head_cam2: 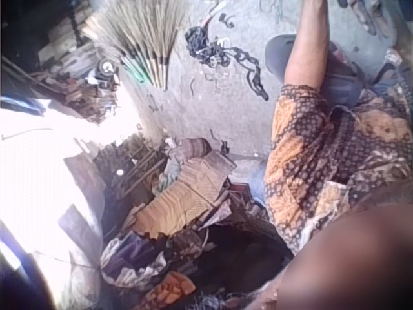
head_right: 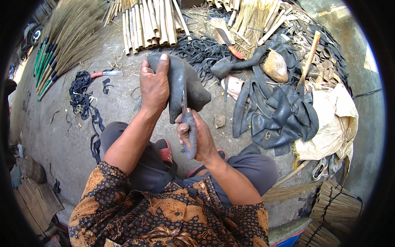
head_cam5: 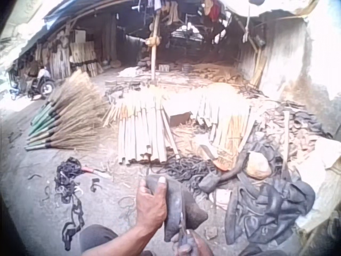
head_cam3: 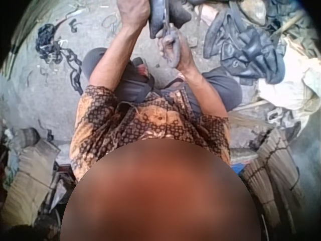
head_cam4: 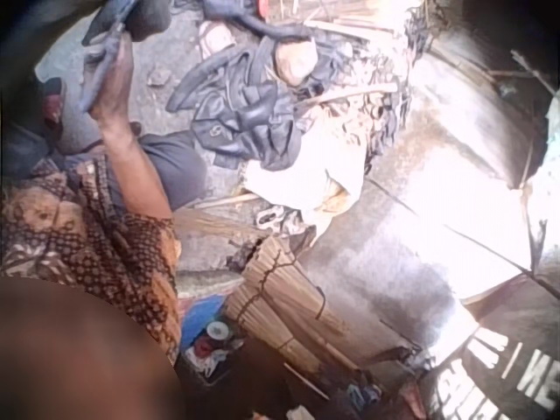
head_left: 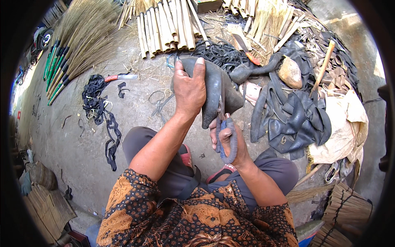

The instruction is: The person sits on the floor and uses a knife to cut a large piece of black rubber into thin strips. They repeatedly slice the material, repositioning it as needed, and accumulate a pile of cut strips on the floor.

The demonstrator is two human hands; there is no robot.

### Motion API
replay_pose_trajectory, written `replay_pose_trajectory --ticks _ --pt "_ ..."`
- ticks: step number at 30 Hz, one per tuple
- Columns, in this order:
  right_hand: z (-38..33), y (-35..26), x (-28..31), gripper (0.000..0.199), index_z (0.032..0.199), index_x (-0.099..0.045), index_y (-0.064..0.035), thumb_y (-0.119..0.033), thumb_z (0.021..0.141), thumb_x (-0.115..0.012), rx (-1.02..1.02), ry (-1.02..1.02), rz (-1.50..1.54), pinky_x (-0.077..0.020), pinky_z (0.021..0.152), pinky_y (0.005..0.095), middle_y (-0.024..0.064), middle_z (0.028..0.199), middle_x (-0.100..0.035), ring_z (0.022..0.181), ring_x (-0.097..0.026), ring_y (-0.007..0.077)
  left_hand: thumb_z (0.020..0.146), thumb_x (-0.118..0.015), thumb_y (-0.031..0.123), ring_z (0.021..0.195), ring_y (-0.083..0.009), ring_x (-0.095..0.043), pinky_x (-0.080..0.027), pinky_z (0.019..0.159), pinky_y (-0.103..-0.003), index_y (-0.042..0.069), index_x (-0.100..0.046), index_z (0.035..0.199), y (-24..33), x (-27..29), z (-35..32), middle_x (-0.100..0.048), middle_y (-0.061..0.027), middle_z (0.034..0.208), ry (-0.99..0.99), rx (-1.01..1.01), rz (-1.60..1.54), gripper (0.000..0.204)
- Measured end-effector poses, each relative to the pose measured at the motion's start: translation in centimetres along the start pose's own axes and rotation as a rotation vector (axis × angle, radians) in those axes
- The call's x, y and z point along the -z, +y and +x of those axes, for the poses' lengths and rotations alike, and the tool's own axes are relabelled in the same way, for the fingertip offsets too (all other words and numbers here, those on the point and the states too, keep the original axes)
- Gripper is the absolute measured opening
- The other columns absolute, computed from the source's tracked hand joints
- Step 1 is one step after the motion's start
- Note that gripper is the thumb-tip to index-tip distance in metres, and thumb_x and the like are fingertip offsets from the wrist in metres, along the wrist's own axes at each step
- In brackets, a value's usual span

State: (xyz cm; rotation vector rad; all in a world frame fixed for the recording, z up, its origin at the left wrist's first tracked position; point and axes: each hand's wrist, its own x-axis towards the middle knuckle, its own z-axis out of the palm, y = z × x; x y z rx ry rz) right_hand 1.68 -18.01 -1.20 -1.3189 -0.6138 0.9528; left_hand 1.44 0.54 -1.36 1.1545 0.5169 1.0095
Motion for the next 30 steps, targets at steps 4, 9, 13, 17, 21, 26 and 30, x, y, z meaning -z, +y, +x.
replay_pose_trajectory --ticks 4,9,13,17,21,26,30 --pt "-0.4 -0.8 -0.1 0.082 0.11 -0.055 0.0042 -0.075 0.089 -0.055 -0.063 0.004 -0.056 -0.045 0.054 0.0232 0.0058 0.073 -0.055 0.063 -0.054 0.0107 0.102 -0.064 0.023 0.076 -0.01 -0.064 -0.054 0.062 -0.025 0.003 -0.05 0.116 -0.2 0.1 0.3 -0.066 -0.007 0.093 0.007 0.001 -0.038 0.029" --pt "-0.1 -0.8 -0.1 0.075 0.112 -0.055 0.0032 -0.07 0.092 -0.057 -0.138 0.004 0.209 -0.045 0.056 0.0236 0.006 0.074 -0.055 0.064 -0.054 0.0109 0.103 -0.062 0.02 0.078 -0.0097 -0.061 -0.051 0.065 -0.026 0.001 -0.05 0.113 0.4 -0.1 -0.1 -0.065 -0.006 0.093 0.018 0.03 -0.083 0.024" --pt "0.5 -0.9 0.4 0.076 0.114 -0.055 0.0032 -0.07 0.093 -0.054 0.04 0.008 -0.019 -0.0464 0.062 0.0246 0.0056 0.077 -0.055 0.067 -0.054 0.0109 0.103 -0.062 0.019 0.08 -0.0099 -0.061 -0.052 0.068 -0.026 0.002 -0.05 0.113 0.6 -0.4 -1.0 -0.065 -0.0067 0.095 -0.023 0.02 -0.052 0.023" --pt "0.5 -1.0 0.7 0.065 0.11 -0.055 -0.0005 -0.064 0.096 -0.056 0.06 0.031 0.014 -0.0452 0.06 0.0234 0.0014 0.075 -0.053 0.066 -0.053 0.0081 0.103 -0.063 0.023 0.081 -0.0092 -0.064 -0.054 0.068 -0.025 0.004 -0.051 0.116 0.2 -0.6 -1.6 -0.067 -0.0065 0.098 -0.089 0.019 -0.056 0.026" --pt "0.2 -1.4 0.8 0.056 0.104 -0.057 -0.0032 -0.058 0.097 -0.06 -0.033 0.042 0.057 -0.0426 0.053 0.0222 -0.0014 0.07 -0.052 0.059 -0.051 0.0058 0.103 -0.062 0.021 0.083 -0.009 -0.064 -0.055 0.07 -0.025 0.005 -0.052 0.117 -0.1 -0.8 -1.8 -0.067 -0.0059 0.099 -0.092 -0.013 -0.056 0.024" --pt "-0.2 -2.4 0.7 0.053 0.105 -0.058 -0.0032 -0.056 0.098 -0.061 -0.022 0.042 -0.02 -0.0422 0.051 0.0226 -0.0009 0.07 -0.054 0.058 -0.052 0.0057 0.103 -0.063 0.018 0.085 -0.0096 -0.065 -0.056 0.073 -0.025 0.004 -0.054 0.118 0.0 -0.8 -1.4 -0.068 -0.0054 0.103 -0.074 -0.026 -0.106 0.022" --pt "0.3 -2.4 0.8 0.076 0.11 -0.056 0.0029 -0.071 0.093 -0.051 0.042 0.068 -0.094 -0.0454 0.061 0.023 0.0047 0.078 -0.056 0.068 -0.054 0.0099 0.103 -0.06 0.014 0.094 -0.011 -0.062 -0.052 0.083 -0.028 0.003 -0.053 0.119 0.1 -0.6 -2.0 -0.066 -0.0054 0.106 -0.13 0.025 -0.113 0.02"
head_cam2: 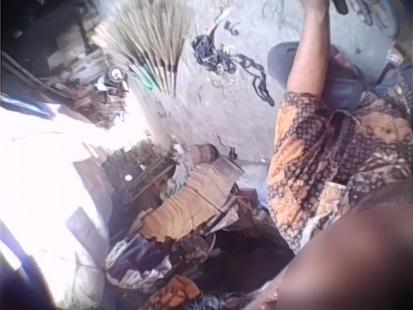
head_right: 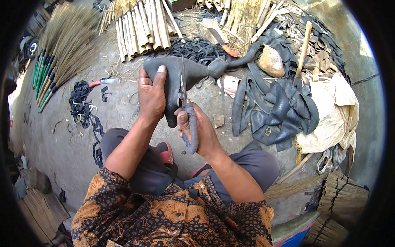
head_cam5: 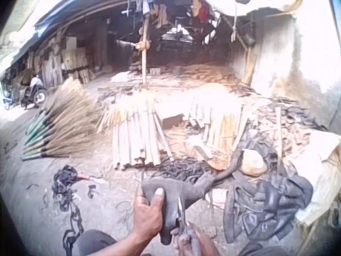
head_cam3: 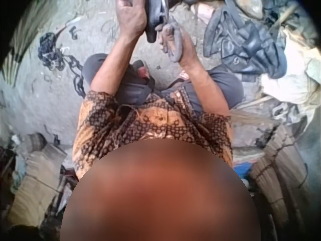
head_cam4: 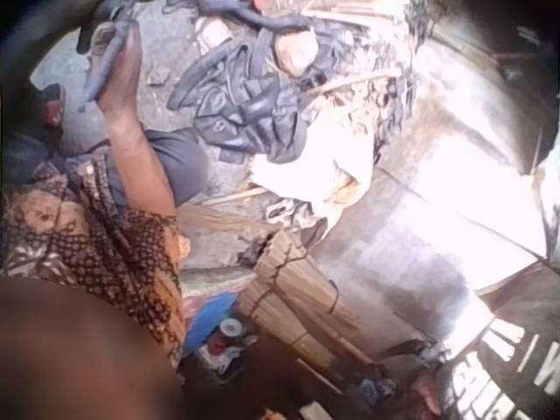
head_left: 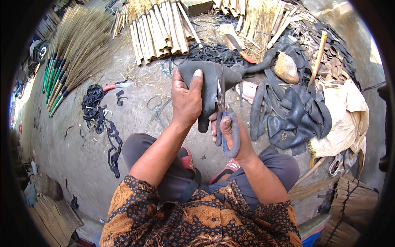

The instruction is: The person sits on the floor and uses a knife to cut a large piece of black rubber into thin strips. They repeatedly slice the material, repositioning it as needed, and accumulate a pile of cut strips on the floor.

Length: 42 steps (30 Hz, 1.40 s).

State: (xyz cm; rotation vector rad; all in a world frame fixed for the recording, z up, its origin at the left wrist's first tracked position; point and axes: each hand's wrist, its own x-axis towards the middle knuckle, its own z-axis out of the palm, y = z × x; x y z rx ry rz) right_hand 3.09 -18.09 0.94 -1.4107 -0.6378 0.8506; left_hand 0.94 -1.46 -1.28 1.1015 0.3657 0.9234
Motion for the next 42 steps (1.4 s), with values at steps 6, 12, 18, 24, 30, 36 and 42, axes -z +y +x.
replay_pose_trajectory --ticks 6,12,18,24,30,36,42 --pt "0.4 0.5 0.8 0.072 0.113 -0.055 0.002 -0.068 0.095 -0.052 -0.006 -0.004 0.079 -0.0451 0.062 0.0226 0.0042 0.079 -0.054 0.069 -0.053 0.01 0.102 -0.059 0.012 0.1 -0.0116 -0.062 -0.052 0.089 -0.029 0.003 -0.053 0.124 -0.2 -0.3 -1.0 -0.067 -0.0066 0.112 -0.077 -0.014 0.052 0.024" --pt "-0.2 -0.4 1.2 0.063 0.106 -0.057 0.0037 -0.059 0.098 -0.058 -0.092 0.015 -0.038 -0.044 0.05 0.021 0.0052 0.076 -0.054 0.062 -0.055 0.0085 0.102 -0.06 0.015 0.101 -0.0123 -0.063 -0.052 0.089 -0.03 0.003 -0.053 0.125 -0.4 -0.6 -1.3 -0.067 -0.0068 0.112 -0.072 0.032 0.002 0.027" --pt "-0.7 -0.3 1.3 0.027 0.095 -0.06 -0.0063 -0.031 0.099 -0.069 -0.111 0.0 0.218 -0.0385 0.047 0.0215 -0.0034 0.064 -0.052 0.052 -0.048 0.0046 0.095 -0.046 0.072 0.1 -0.0194 -0.07 -0.056 0.089 -0.036 -0.002 -0.062 0.125 0.4 2.0 1.8 -0.073 -0.014 0.11 -0.167 0.567 -0.283 0.082" --pt "-2.0 0.6 1.6 0.051 0.114 -0.057 0.0014 -0.045 0.097 -0.067 -0.106 -0.134 0.049 -0.0472 0.053 0.0219 0.002 0.078 -0.057 0.063 -0.055 0.0076 0.093 -0.062 0.06 0.104 -0.0228 -0.069 -0.054 0.095 -0.036 -0.001 -0.06 0.126 1.3 3.6 5.7 -0.07 -0.0179 0.118 -0.136 0.741 -0.31 0.07" --pt "-2.1 1.6 0.5 0.036 0.107 -0.058 -0.0016 -0.033 0.094 -0.069 -0.068 -0.068 0.031 -0.0456 0.056 0.0208 -0.0004 0.08 -0.057 0.067 -0.055 0.0052 0.094 -0.073 0.029 0.085 -0.017 -0.067 -0.057 0.076 -0.034 0.001 -0.058 0.118 1.2 1.2 4.3 -0.067 -0.0089 0.101 0.103 0.311 -0.03 0.039" --pt "-1.6 1.7 0.0 0.031 0.112 -0.056 -0.0008 -0.026 0.097 -0.066 -0.071 -0.107 0.147 -0.047 0.064 0.0224 -0.001 0.083 -0.056 0.072 -0.055 0.0056 0.097 -0.07 0.025 0.083 -0.0131 -0.068 -0.058 0.071 -0.029 0.002 -0.061 0.115 1.0 0.5 3.5 -0.069 -0.0071 0.1 0.088 0.075 -0.049 0.031" --pt "-0.9 1.4 -0.2 0.023 0.11 -0.056 -0.0009 -0.022 0.103 -0.061 0.071 -0.073 -0.068 -0.0434 0.066 0.0203 -0.0011 0.084 -0.054 0.075 -0.052 0.005 0.101 -0.065 0.021 0.085 -0.0099 -0.066 -0.055 0.073 -0.026 0.001 -0.064 0.112 1.2 -0.1 2.1 -0.071 -0.0051 0.098 0.03 0.029 0.065 0.023"
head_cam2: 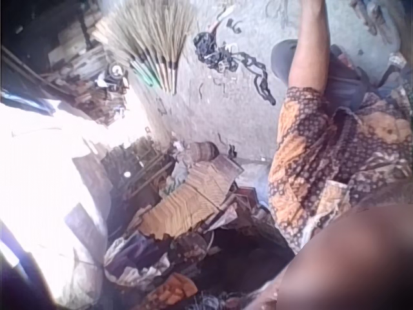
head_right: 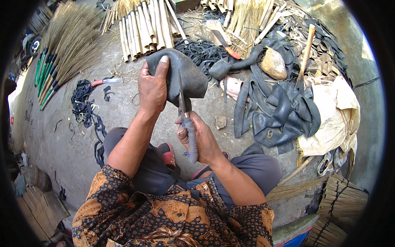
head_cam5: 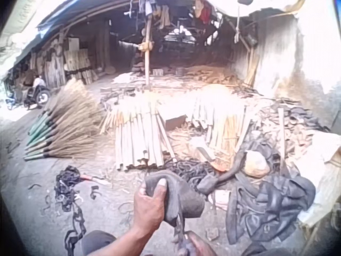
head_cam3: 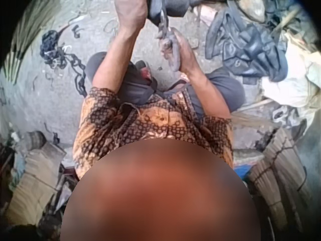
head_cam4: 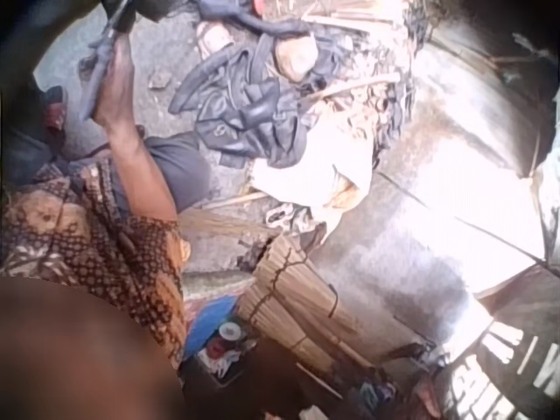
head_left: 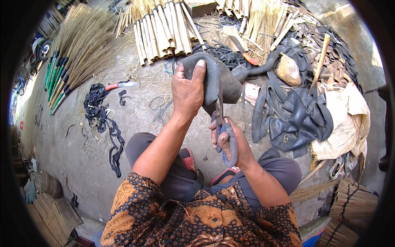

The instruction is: The person sits on the floor and uses a knife to cut a large piece of black rubber into thin strips. They repeatedly slice the material, repositioning it as needed, and accumulate a pile of cut strips on the floor.

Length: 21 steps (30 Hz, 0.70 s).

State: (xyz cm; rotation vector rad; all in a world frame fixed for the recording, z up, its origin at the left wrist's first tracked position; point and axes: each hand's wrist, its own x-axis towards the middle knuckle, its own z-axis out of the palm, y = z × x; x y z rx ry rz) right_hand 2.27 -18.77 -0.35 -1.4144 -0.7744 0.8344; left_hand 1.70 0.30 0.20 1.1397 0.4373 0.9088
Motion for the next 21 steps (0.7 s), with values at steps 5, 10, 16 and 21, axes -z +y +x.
replay_pose_trajectory --ticks 5,10,16,21 --pt "0.1 0.2 0.1 0.033 0.109 -0.056 -0.0019 -0.034 0.103 -0.061 -0.009 0.023 0.033 -0.0428 0.065 0.0203 0.0002 0.082 -0.054 0.074 -0.052 0.0051 0.101 -0.065 0.019 0.087 -0.009 -0.066 -0.055 0.075 -0.025 0.002 -0.064 0.113 -0.1 -0.3 -0.7 -0.071 -0.0042 0.099 -0.024 -0.074 0.077 0.021" --pt "-0.2 0.1 -0.2 0.038 0.106 -0.057 -0.0032 -0.04 0.101 -0.064 -0.066 0.031 0.134 -0.0432 0.057 0.0223 -0.0016 0.076 -0.054 0.063 -0.052 0.0049 0.101 -0.066 0.019 0.086 -0.0094 -0.068 -0.057 0.074 -0.025 0.004 -0.063 0.116 -0.3 -0.2 -0.7 -0.071 -0.0035 0.1 -0.03 -0.044 -0.031 0.021" --pt "-0.5 -0.5 -0.3 0.067 0.118 -0.053 0.0016 -0.061 0.096 -0.058 -0.203 0.038 0.253 -0.0464 0.056 0.0203 0.0055 0.085 -0.056 0.066 -0.054 0.008 0.102 -0.065 0.018 0.087 -0.011 -0.068 -0.058 0.076 -0.027 0.005 -0.061 0.119 -0.3 -0.1 -0.7 -0.07 -0.0035 0.103 -0.007 -0.019 -0.104 0.023" --pt "0.1 -0.5 -0.3 0.075 0.118 -0.054 0.0019 -0.069 0.094 -0.053 -0.048 0.02 0.15 -0.0447 0.06 0.0212 0.0047 0.084 -0.055 0.068 -0.053 0.0088 0.102 -0.064 0.017 0.095 -0.0108 -0.067 -0.057 0.083 -0.027 0.005 -0.059 0.124 -0.5 -0.1 -1.5 -0.069 -0.0047 0.109 -0.025 -0.03 -0.052 0.025"
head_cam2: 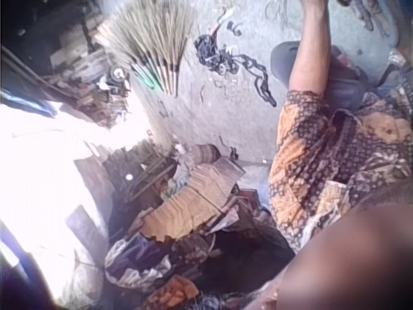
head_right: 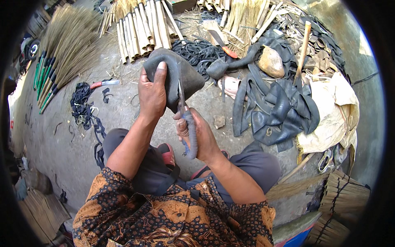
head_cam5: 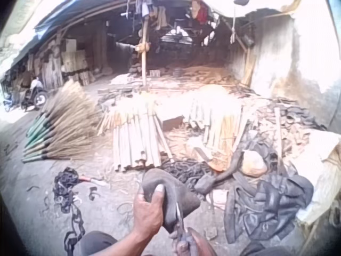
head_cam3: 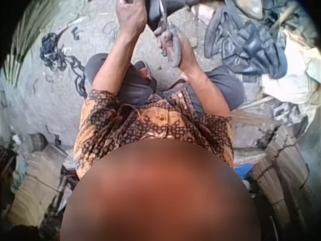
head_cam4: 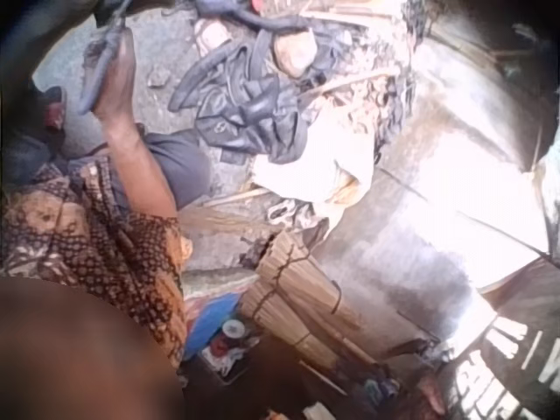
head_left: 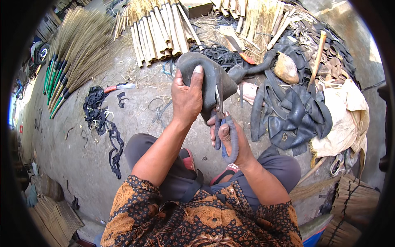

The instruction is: The person sits on the floor and uses a knife to cut a large piece of black rubber into thin strips. They repeatedly slice the material, repositioning it as needed, and accumulate a pile of cut strips on the floor.

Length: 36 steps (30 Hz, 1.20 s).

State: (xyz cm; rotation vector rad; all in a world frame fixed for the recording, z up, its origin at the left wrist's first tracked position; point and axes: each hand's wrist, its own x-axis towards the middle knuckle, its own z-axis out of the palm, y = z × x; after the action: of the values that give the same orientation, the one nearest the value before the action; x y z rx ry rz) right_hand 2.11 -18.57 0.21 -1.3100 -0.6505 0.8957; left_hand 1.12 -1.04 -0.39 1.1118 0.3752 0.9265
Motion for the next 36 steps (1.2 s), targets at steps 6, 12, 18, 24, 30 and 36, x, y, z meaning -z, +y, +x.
replay_pose_trajectory --ticks 6,12,18,24,30,36 --pt "0.1 -0.6 0.7 0.081 0.113 -0.055 0.0019 -0.076 0.09 -0.051 -0.013 0.045 -0.015 -0.0432 0.06 0.022 0.0032 0.077 -0.054 0.066 -0.053 0.0089 0.102 -0.063 0.018 0.094 -0.0094 -0.066 -0.055 0.083 -0.026 0.004 -0.061 0.123 -0.4 -0.3 -1.1 -0.07 -0.0036 0.111 -0.085 -0.006 0.075 0.025" --pt "-0.4 -1.3 0.7 0.066 0.101 -0.057 -0.0006 -0.066 0.094 -0.056 -0.026 0.077 -0.032 -0.0417 0.05 0.0219 -0.0003 0.068 -0.052 0.055 -0.05 0.0068 0.102 -0.064 0.019 0.094 -0.0096 -0.066 -0.055 0.083 -0.027 0.004 -0.061 0.122 -0.5 -0.5 -1.1 -0.07 -0.0036 0.109 -0.088 0.011 0.063 0.025" --pt "-0.3 -1.7 0.6 0.077 0.108 -0.056 0.0045 -0.071 0.093 -0.052 -0.009 0.074 -0.051 -0.0441 0.055 0.0222 0.005 0.073 -0.055 0.06 -0.054 0.0097 0.102 -0.063 0.019 0.097 -0.0112 -0.064 -0.053 0.086 -0.028 0.003 -0.06 0.123 -0.2 -0.2 -1.1 -0.069 -0.0048 0.112 -0.093 0.063 0.023 0.027" --pt "0.3 -1.4 1.3 0.062 0.106 -0.055 0.001 -0.061 0.1 -0.052 0.042 0.096 0.032 -0.0455 0.054 0.0235 0.0017 0.074 -0.054 0.063 -0.053 0.0075 0.102 -0.064 0.019 0.099 -0.0105 -0.064 -0.052 0.087 -0.027 0.002 -0.059 0.126 -0.2 -0.3 -2.3 -0.069 -0.0058 0.112 -0.191 0.117 0.061 0.03" --pt "-0.1 -1.7 1.9 0.067 0.104 -0.057 0.0035 -0.063 0.095 -0.059 -0.033 0.093 -0.035 -0.0439 0.051 0.0215 0.0048 0.07 -0.055 0.057 -0.054 0.009 0.101 -0.064 0.019 0.093 -0.0095 -0.064 -0.054 0.084 -0.027 0.002 -0.059 0.125 -0.7 -0.2 -2.6 -0.069 -0.0051 0.108 -0.195 0.155 0.045 0.03" --pt "-0.6 -1.6 1.8 0.045 0.103 -0.06 0.0006 -0.043 0.096 -0.067 -0.099 0.054 0.164 -0.0438 0.05 0.0213 0.002 0.07 -0.056 0.056 -0.053 0.0071 0.098 -0.06 0.05 0.074 -0.0075 -0.066 -0.051 0.066 -0.022 0.005 -0.067 0.111 2.0 1.5 1.2 -0.073 -0.0046 0.097 -0.115 0.522 -0.069 0.047"
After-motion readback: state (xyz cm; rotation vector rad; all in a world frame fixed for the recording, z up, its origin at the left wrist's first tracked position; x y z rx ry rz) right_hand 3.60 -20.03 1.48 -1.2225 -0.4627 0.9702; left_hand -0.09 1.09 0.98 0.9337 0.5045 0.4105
